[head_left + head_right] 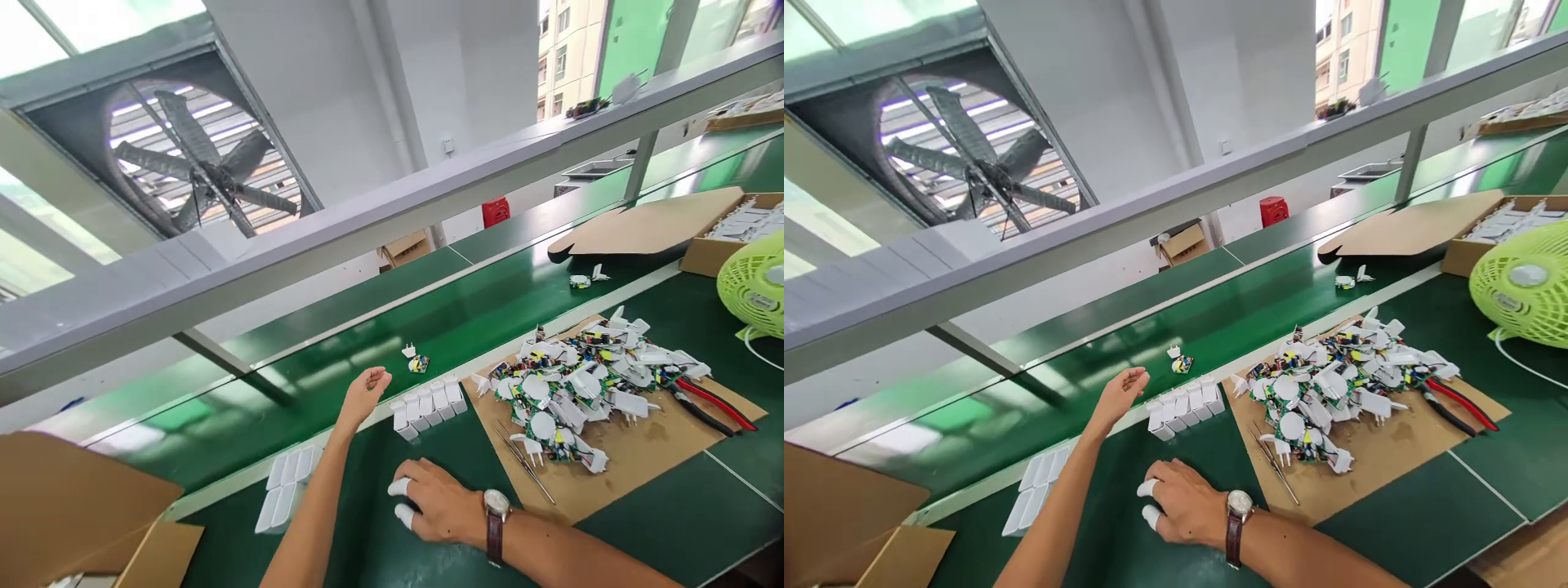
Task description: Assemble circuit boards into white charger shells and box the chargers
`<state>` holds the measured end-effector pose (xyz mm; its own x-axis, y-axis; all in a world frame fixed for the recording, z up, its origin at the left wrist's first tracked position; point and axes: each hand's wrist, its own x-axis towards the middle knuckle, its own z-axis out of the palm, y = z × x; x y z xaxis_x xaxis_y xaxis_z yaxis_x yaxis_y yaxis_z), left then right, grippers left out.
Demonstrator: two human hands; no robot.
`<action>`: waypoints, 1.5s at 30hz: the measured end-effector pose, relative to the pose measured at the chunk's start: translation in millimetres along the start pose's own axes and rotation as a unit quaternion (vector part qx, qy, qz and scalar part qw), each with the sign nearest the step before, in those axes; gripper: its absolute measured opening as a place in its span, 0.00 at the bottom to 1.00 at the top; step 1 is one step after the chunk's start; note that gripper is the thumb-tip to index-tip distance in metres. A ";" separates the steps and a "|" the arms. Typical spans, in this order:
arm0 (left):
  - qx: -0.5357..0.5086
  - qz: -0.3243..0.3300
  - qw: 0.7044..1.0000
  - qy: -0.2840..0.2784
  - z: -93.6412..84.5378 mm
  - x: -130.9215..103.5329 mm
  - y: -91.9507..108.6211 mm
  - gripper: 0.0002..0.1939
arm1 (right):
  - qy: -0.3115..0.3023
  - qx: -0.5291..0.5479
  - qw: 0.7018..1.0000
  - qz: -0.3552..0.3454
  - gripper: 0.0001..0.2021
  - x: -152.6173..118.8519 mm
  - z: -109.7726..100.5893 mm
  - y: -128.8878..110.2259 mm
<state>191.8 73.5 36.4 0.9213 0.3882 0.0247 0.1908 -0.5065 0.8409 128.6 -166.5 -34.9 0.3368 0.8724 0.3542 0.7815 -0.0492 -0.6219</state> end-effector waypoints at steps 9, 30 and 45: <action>0.132 -0.011 0.990 -0.042 54.5 62.0 8.6 0.31 | 0.005 0.006 1.000 -0.004 0.16 1.7 16.8 14.3; -0.110 0.070 0.991 -0.007 -38.3 -159.7 33.3 0.27 | 0.174 0.334 0.918 0.124 0.22 11.3 3.3 19.3; -0.023 0.072 0.997 -0.016 -21.3 -215.2 21.6 0.14 | 0.111 0.301 0.945 0.072 0.16 4.8 -3.5 2.0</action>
<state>-9.5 -4.6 60.8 0.9485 0.2890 0.1296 0.0413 -0.5187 0.8540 133.5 -164.1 -32.0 0.5703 0.7514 0.3319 0.3023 0.1837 -0.9353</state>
